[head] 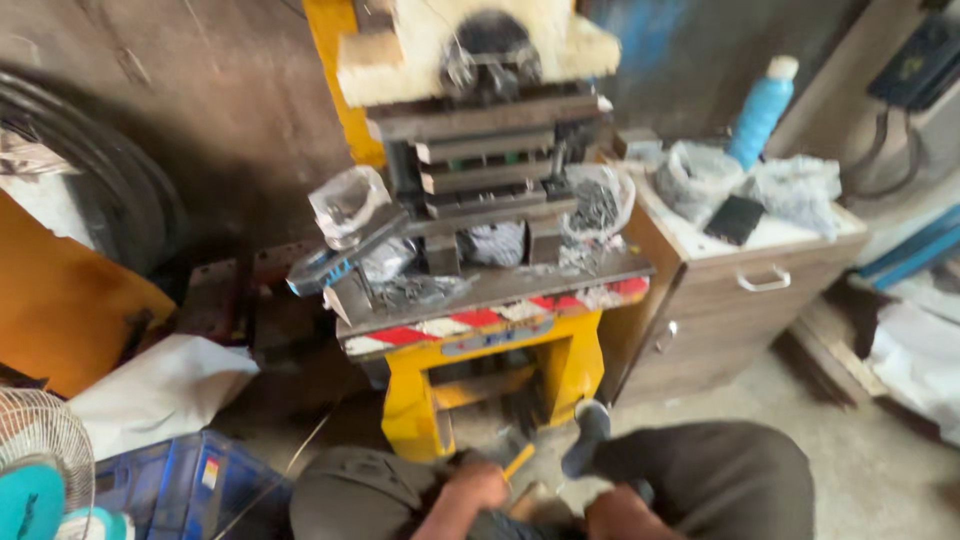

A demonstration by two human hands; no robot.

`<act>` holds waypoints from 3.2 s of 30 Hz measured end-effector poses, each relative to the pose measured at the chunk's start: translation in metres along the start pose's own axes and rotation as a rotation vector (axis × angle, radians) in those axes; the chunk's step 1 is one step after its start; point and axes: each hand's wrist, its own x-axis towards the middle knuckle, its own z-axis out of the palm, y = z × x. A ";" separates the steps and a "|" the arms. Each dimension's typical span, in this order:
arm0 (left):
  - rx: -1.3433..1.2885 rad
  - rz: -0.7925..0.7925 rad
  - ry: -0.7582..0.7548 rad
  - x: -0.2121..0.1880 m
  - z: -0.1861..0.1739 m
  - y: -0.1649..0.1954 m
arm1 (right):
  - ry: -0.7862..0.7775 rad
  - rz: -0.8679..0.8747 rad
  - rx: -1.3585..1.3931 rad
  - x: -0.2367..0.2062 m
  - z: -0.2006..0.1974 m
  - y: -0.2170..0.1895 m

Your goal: The person operates a manual metal press machine, repeatedly inserting small metal strips into the press and using a yellow tool to assist with alignment and removal. The person collects the processed metal pieces into a plastic bag on the machine table.

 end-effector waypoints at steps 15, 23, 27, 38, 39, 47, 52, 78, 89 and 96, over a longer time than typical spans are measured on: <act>-0.441 0.023 0.514 0.055 -0.005 -0.062 | -0.045 0.038 0.184 0.068 -0.039 0.005; -0.885 0.229 0.989 0.073 -0.083 -0.076 | -0.063 -0.060 0.321 0.122 -0.067 0.051; -0.551 0.012 1.125 0.079 -0.202 -0.068 | -0.076 -0.093 0.345 0.147 -0.069 0.069; -0.290 0.013 1.213 0.122 -0.381 -0.021 | -0.072 -0.150 0.381 0.172 -0.061 0.091; -0.310 -0.033 1.171 0.126 -0.384 -0.021 | -0.075 -0.148 0.388 0.173 -0.060 0.093; -0.795 0.066 1.143 0.159 -0.375 -0.035 | -0.062 -0.146 0.404 0.178 -0.052 0.096; -1.413 0.064 1.039 0.173 -0.352 -0.040 | -0.053 -0.135 0.386 0.177 -0.063 0.095; -0.415 0.012 1.270 0.144 -0.374 -0.016 | -0.053 -0.105 0.387 0.188 -0.072 0.080; -0.331 0.091 1.363 0.151 -0.367 -0.010 | -0.038 -0.115 0.387 0.194 -0.068 0.084; -0.594 0.096 1.227 0.174 -0.366 -0.035 | -0.019 -0.130 0.373 0.195 -0.058 0.086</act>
